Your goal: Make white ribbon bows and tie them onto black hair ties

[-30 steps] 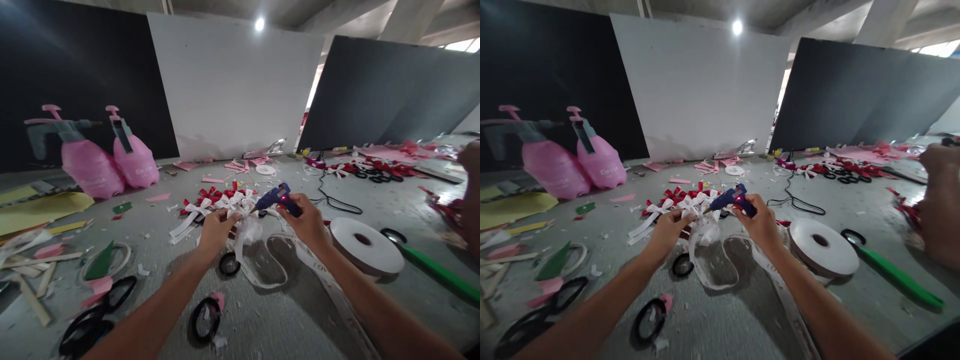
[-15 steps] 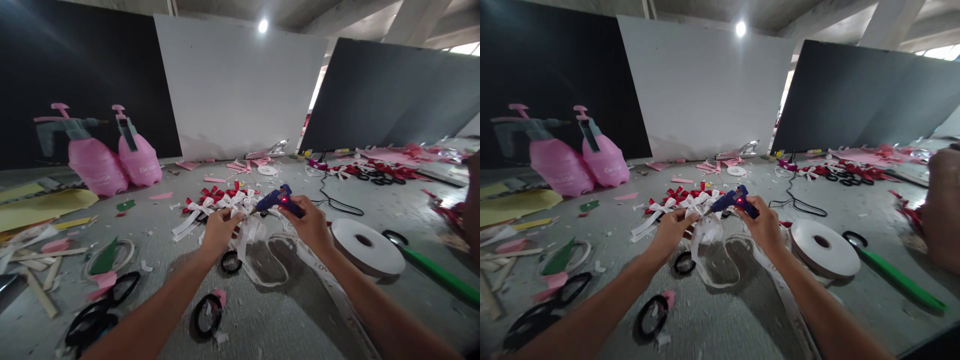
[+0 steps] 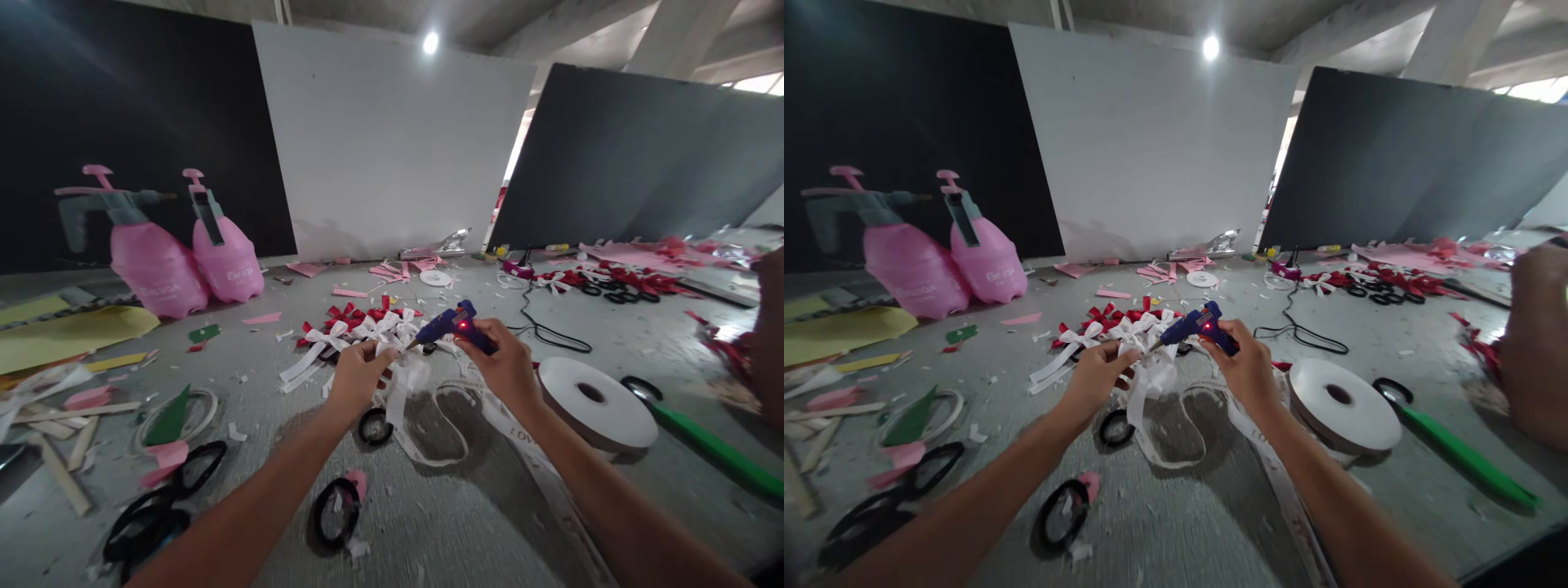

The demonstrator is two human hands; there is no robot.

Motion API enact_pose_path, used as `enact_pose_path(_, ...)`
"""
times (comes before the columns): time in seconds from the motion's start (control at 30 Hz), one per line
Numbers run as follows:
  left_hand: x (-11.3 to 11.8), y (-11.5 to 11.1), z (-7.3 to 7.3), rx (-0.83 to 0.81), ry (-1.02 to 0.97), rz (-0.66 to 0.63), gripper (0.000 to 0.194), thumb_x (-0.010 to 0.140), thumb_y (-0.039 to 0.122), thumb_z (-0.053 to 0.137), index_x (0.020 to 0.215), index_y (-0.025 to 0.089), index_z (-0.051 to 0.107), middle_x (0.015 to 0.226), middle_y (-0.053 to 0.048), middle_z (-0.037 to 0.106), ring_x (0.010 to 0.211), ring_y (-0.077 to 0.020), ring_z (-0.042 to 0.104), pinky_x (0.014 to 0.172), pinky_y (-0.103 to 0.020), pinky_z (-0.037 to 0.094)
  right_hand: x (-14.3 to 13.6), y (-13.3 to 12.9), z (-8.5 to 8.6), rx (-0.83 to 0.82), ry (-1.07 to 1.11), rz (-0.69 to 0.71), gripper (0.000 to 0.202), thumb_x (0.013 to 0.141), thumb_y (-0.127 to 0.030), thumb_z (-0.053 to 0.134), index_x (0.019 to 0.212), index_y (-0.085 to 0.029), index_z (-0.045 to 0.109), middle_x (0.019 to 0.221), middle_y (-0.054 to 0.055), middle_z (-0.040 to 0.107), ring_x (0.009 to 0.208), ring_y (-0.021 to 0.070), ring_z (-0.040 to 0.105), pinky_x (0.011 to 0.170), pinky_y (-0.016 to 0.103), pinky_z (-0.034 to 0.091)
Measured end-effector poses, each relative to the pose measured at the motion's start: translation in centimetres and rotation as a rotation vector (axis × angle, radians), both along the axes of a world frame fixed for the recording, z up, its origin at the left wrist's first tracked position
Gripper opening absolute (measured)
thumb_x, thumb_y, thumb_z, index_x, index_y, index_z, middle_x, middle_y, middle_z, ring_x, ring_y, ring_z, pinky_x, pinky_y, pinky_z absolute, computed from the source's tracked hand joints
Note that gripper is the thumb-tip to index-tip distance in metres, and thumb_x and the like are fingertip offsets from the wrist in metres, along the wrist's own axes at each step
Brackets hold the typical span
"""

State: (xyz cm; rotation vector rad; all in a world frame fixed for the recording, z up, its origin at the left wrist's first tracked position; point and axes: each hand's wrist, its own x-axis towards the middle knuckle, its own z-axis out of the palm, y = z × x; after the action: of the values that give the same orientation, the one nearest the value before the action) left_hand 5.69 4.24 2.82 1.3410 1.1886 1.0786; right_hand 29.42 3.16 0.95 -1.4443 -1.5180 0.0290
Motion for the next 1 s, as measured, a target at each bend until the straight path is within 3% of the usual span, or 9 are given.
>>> enact_pose_path(0.47, 0.1, 0.0, -0.4, -0.011, -0.043, -0.052, 0.032, 0.069, 0.045, 0.066, 0.078, 0.014, 0.066, 0.069, -0.002, 0.064, 0.061, -0.014, 0.058, 0.049, -0.021, 0.046, 0.1, -0.3, 0.3, 0.03, -0.103, -0.044, 0.041, 0.077, -0.05, 0.063, 0.107, -0.022, 0.059, 0.103, 0.009, 0.069, 0.088, 0.0245, 0.065, 0.081, 0.037, 0.049)
enact_pose_path(0.6, 0.2, -0.2, -0.4, -0.012, -0.076, -0.056, 0.032, 0.069, 0.045, 0.067, 0.079, 0.014, 0.066, 0.07, -0.002, 0.063, 0.062, -0.0134, 0.058, 0.05, -0.02, 0.045, 0.6, 0.1, 0.7, 0.021, -0.015, -0.084, 0.044, 0.074, -0.051, 0.066, 0.105, -0.021, 0.06, 0.099, 0.008, 0.069, 0.084, 0.0228, 0.064, 0.077, 0.035, 0.049)
enact_pose_path(0.73, 0.2, -0.1, -0.4, -0.064, -0.125, -0.033, 0.037, 0.065, 0.047, 0.07, 0.08, 0.014, 0.066, 0.069, -0.003, 0.063, 0.061, -0.0132, 0.057, 0.048, -0.02, 0.044, 4.5, 2.0, 3.4, -0.024, 0.115, -0.135, 0.049, 0.074, -0.053, 0.064, 0.106, -0.016, 0.06, 0.09, 0.008, 0.069, 0.077, 0.0208, 0.063, 0.07, 0.031, 0.048)
enact_pose_path(0.9, -0.3, 0.5, -0.5, -0.118, -0.239, 0.047, 0.042, 0.06, 0.048, 0.074, 0.085, 0.014, 0.066, 0.074, -0.003, 0.066, 0.058, -0.0115, 0.058, 0.05, -0.021, 0.046, 12.3, 5.2, 8.7, 0.03, -0.07, -0.485, 0.058, 0.079, -0.053, 0.055, 0.115, -0.008, 0.061, 0.104, 0.018, 0.065, 0.091, 0.0229, 0.061, 0.076, 0.032, 0.041)
enact_pose_path(1.0, -0.7, 0.9, -0.5, -0.146, -0.319, 0.085, 0.043, 0.059, 0.046, 0.075, 0.086, 0.015, 0.065, 0.075, -0.002, 0.067, 0.057, -0.0109, 0.06, 0.05, -0.02, 0.045, 15.4, 7.1, 8.3, -0.165, -0.223, -0.514, 0.059, 0.081, -0.051, 0.053, 0.117, -0.005, 0.061, 0.108, 0.021, 0.064, 0.097, 0.0249, 0.059, 0.077, 0.034, 0.039)
